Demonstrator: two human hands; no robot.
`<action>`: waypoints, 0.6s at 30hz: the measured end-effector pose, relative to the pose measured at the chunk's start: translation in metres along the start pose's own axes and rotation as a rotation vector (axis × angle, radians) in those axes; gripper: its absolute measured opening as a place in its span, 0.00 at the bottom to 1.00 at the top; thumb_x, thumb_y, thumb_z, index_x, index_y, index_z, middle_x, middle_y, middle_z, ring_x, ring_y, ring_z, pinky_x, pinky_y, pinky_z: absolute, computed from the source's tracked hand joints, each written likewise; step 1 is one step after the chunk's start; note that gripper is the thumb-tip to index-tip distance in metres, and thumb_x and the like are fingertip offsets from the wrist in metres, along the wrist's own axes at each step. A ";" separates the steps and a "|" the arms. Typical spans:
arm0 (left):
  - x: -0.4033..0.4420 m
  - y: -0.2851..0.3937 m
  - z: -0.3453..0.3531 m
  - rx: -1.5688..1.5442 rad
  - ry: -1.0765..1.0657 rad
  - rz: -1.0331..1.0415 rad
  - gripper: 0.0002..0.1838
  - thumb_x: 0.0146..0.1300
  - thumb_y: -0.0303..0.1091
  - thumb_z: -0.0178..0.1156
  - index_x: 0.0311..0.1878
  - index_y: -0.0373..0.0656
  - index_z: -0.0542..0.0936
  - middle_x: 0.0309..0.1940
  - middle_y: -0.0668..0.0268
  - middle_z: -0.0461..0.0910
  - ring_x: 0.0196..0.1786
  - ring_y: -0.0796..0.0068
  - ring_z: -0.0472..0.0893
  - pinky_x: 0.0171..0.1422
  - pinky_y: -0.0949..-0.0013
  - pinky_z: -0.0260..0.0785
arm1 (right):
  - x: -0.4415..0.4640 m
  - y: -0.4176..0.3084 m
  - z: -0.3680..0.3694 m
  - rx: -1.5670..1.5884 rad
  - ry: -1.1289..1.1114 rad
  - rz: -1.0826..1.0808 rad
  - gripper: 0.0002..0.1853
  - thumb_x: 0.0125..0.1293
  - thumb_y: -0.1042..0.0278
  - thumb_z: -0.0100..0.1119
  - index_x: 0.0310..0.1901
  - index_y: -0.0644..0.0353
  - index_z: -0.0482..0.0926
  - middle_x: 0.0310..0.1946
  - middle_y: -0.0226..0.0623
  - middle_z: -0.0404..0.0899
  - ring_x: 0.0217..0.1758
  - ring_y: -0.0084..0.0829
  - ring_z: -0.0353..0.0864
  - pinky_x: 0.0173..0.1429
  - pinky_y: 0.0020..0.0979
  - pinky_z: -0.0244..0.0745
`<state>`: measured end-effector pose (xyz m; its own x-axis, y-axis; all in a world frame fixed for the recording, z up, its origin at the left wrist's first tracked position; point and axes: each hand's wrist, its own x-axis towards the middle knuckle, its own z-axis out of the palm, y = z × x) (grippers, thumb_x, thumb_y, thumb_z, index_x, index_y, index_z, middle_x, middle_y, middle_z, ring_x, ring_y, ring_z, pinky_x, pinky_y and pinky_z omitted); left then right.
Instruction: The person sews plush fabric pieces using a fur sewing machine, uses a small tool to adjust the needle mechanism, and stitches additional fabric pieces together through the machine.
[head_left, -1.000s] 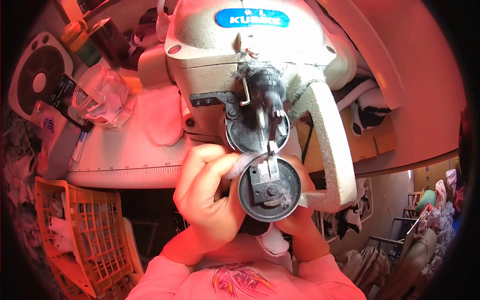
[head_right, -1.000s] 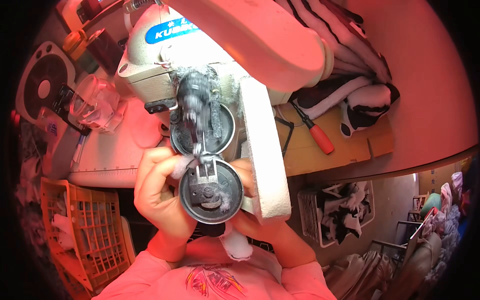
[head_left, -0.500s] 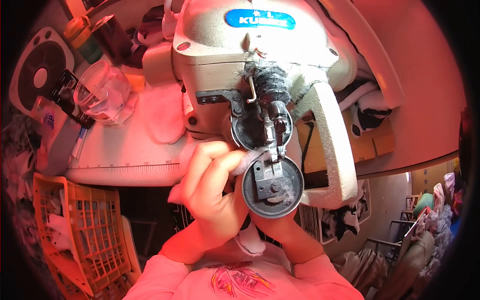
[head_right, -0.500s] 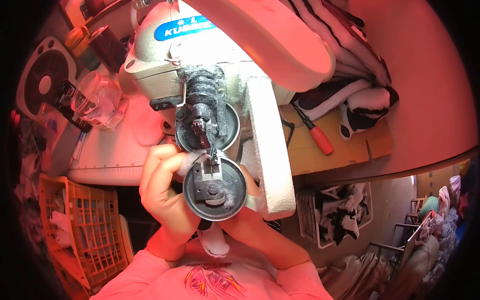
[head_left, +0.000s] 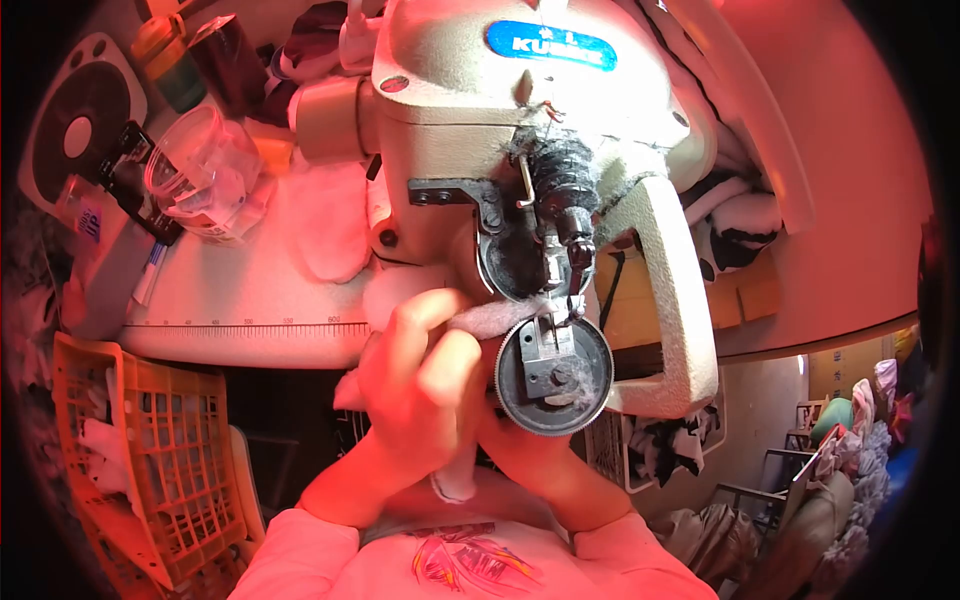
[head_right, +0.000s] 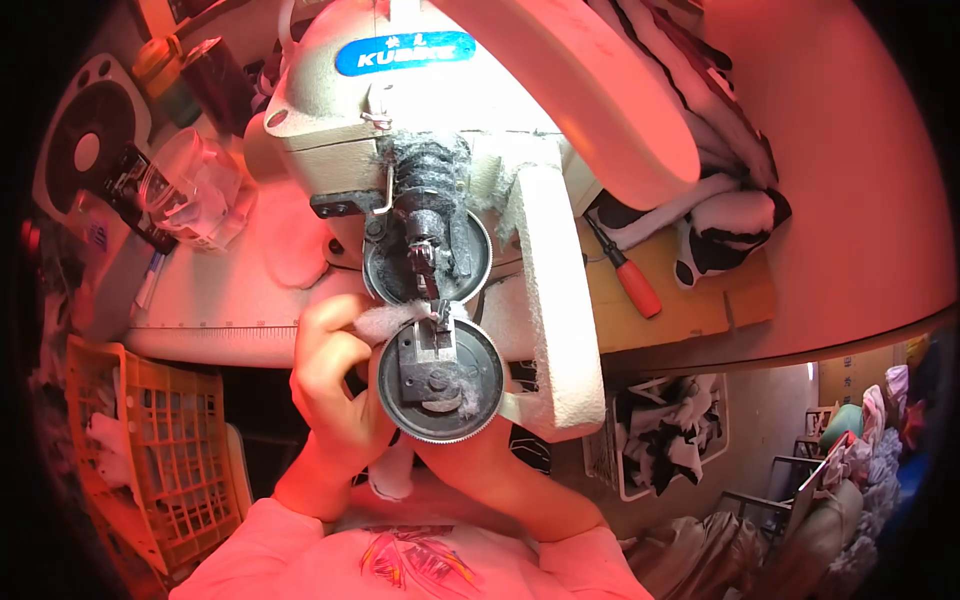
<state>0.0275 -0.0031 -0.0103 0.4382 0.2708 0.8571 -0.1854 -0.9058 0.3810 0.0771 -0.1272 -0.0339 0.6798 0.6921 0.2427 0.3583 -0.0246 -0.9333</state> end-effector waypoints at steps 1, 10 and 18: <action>-0.001 -0.001 -0.002 -0.013 -0.016 0.018 0.17 0.47 0.23 0.64 0.42 0.36 0.73 0.43 0.50 0.75 0.33 0.60 0.77 0.28 0.66 0.68 | -0.001 0.002 0.003 -0.007 -0.004 -0.001 0.22 0.50 0.73 0.71 0.46 0.60 0.71 0.39 0.35 0.76 0.40 0.28 0.76 0.43 0.30 0.72; 0.016 0.007 -0.016 0.024 -0.254 -0.126 0.15 0.44 0.29 0.58 0.37 0.33 0.75 0.42 0.48 0.71 0.36 0.52 0.72 0.35 0.59 0.69 | 0.005 -0.005 0.010 -0.562 0.048 -0.388 0.17 0.56 0.74 0.65 0.47 0.60 0.75 0.36 0.33 0.78 0.37 0.28 0.78 0.40 0.29 0.72; 0.026 0.003 -0.025 -0.041 -0.384 -0.233 0.14 0.56 0.36 0.53 0.36 0.32 0.75 0.33 0.49 0.67 0.34 0.48 0.68 0.36 0.53 0.63 | 0.008 -0.019 0.011 -0.159 -0.049 -0.097 0.17 0.61 0.71 0.61 0.51 0.60 0.72 0.45 0.34 0.75 0.47 0.28 0.75 0.49 0.30 0.69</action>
<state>0.0163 0.0093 0.0218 0.7659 0.3181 0.5588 -0.0746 -0.8192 0.5686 0.0689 -0.1136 -0.0170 0.6065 0.7312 0.3121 0.5195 -0.0673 -0.8518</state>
